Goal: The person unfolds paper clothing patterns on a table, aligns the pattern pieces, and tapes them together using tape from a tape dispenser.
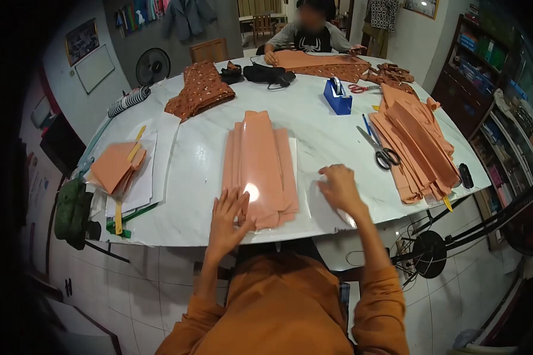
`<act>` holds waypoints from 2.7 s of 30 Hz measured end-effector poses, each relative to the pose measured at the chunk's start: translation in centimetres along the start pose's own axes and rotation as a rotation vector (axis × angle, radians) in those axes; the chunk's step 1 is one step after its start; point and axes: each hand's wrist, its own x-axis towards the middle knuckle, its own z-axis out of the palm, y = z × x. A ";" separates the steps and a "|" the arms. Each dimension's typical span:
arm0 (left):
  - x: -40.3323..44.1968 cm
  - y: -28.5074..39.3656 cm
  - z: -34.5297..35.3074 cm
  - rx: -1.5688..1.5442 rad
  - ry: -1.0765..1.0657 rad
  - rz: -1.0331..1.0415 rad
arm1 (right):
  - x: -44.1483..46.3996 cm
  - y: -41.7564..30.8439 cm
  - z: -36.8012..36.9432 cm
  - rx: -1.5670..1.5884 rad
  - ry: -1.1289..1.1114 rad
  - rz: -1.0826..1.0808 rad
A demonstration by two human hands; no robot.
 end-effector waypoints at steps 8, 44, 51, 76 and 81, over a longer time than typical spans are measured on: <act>0.1 -0.8 0.3 -0.028 0.090 -0.028 | -3.0 -5.5 3.6 0.216 0.165 -0.036; 0.0 5.6 -1.6 0.032 -0.146 0.009 | -2.3 -13.5 2.1 1.455 0.142 0.163; 0.3 3.4 -3.7 -0.031 -0.127 0.073 | -1.6 -9.3 3.0 1.384 0.046 0.296; 3.5 -5.9 -3.4 -1.468 -0.467 -0.791 | 5.1 -0.7 2.6 1.376 -0.388 0.533; -2.4 0.0 -4.6 -1.515 -0.234 -0.867 | 4.2 -3.0 1.5 1.280 -0.585 0.480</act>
